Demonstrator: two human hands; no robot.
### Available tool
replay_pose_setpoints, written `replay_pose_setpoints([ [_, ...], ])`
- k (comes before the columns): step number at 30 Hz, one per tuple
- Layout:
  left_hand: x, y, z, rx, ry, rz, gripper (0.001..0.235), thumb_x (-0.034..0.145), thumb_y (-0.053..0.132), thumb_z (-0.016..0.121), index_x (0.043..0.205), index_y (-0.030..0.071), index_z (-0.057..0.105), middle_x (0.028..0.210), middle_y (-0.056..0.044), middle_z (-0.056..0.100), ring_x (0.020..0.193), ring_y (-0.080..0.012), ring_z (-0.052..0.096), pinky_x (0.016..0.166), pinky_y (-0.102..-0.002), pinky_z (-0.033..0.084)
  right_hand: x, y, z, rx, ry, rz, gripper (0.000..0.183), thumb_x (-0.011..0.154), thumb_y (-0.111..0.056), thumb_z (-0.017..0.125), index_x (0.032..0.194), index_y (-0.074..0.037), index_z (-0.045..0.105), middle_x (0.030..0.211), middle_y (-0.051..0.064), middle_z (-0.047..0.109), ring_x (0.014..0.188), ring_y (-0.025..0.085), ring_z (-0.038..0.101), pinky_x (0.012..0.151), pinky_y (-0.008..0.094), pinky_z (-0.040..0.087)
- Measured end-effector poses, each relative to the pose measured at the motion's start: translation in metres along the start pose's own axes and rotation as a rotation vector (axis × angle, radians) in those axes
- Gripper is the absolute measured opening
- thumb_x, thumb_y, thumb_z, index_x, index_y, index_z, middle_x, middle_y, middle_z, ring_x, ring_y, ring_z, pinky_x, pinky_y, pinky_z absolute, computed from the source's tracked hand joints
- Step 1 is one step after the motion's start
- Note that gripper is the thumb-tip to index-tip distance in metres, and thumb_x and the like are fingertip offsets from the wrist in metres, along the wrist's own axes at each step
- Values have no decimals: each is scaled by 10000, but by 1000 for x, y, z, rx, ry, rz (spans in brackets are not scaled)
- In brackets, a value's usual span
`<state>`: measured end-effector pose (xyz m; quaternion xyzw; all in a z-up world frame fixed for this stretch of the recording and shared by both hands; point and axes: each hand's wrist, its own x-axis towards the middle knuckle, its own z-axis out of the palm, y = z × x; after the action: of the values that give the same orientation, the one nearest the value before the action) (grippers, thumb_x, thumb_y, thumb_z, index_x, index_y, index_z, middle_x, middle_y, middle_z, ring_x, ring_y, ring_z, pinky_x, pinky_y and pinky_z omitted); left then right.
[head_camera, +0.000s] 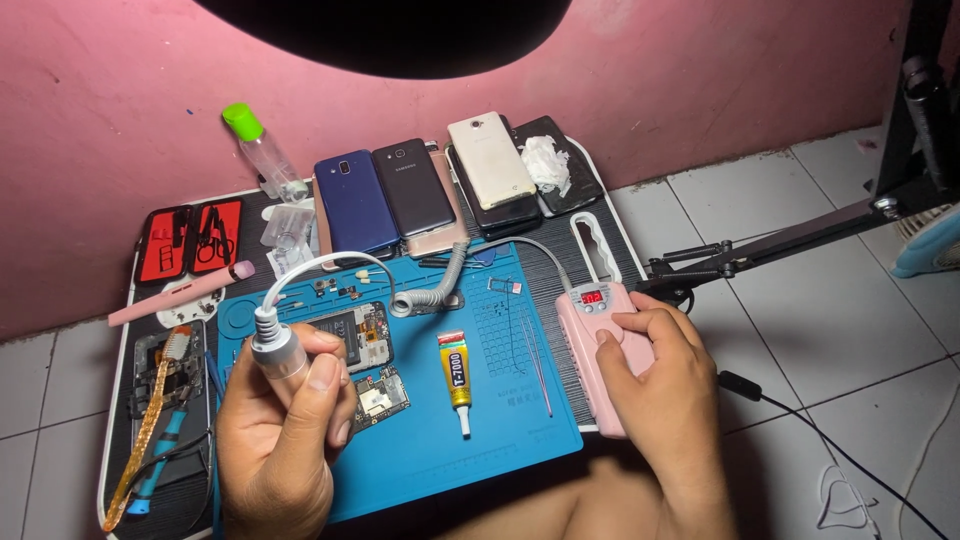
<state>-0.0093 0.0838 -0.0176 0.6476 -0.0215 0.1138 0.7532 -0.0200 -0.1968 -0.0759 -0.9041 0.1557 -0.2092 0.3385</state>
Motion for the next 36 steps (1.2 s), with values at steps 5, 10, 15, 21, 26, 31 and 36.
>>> replay_pose_setpoints([
  [5,0,-1,0,6,-6,23,90,972,131,562,1030,69,592,720,-49,456,451,-109,419,429,-212,323,-1,2,1,-2,2,-7,185,832,-183,714,993,-93,708,1269,80,708,1120,242,686,954,379,512],
  [10,0,-2,0,3,-3,12,99,969,132,563,1033,61,588,714,-52,452,447,-113,419,434,-215,321,-1,4,2,-7,17,-23,193,829,-185,720,994,-86,708,1268,89,710,1129,251,682,974,383,506],
  [15,0,1,1,10,-15,35,92,975,132,559,1036,70,589,703,-42,447,453,-105,422,440,-209,322,-1,4,2,-12,26,-38,192,827,-182,725,991,-84,705,1263,93,713,1132,256,681,975,389,507],
  [21,-3,0,0,-14,-20,28,70,976,117,559,1031,78,578,917,-64,567,491,-118,444,438,-225,352,-1,-8,-7,-40,-10,16,275,860,-260,701,1097,-121,696,1272,77,714,1149,277,664,997,404,483],
  [26,-6,12,2,214,-179,-4,318,914,71,634,1219,61,545,950,-60,659,735,-131,603,676,-271,521,-14,-48,-32,-9,203,-331,189,987,-193,686,897,-27,676,991,135,693,957,282,671,877,385,509],
  [31,7,23,16,430,-575,421,369,865,51,637,1110,77,363,926,-82,614,708,-226,602,684,-345,495,-31,-84,-23,632,-525,-142,873,723,-801,633,1273,-125,594,848,-10,648,701,65,583,583,205,464],
  [36,18,39,26,602,-753,563,170,949,133,554,1026,58,422,871,-147,592,641,-327,550,560,-427,424,-31,-118,7,739,-402,-319,752,928,-509,572,1435,44,520,1446,212,626,1345,286,612,1134,382,456],
])
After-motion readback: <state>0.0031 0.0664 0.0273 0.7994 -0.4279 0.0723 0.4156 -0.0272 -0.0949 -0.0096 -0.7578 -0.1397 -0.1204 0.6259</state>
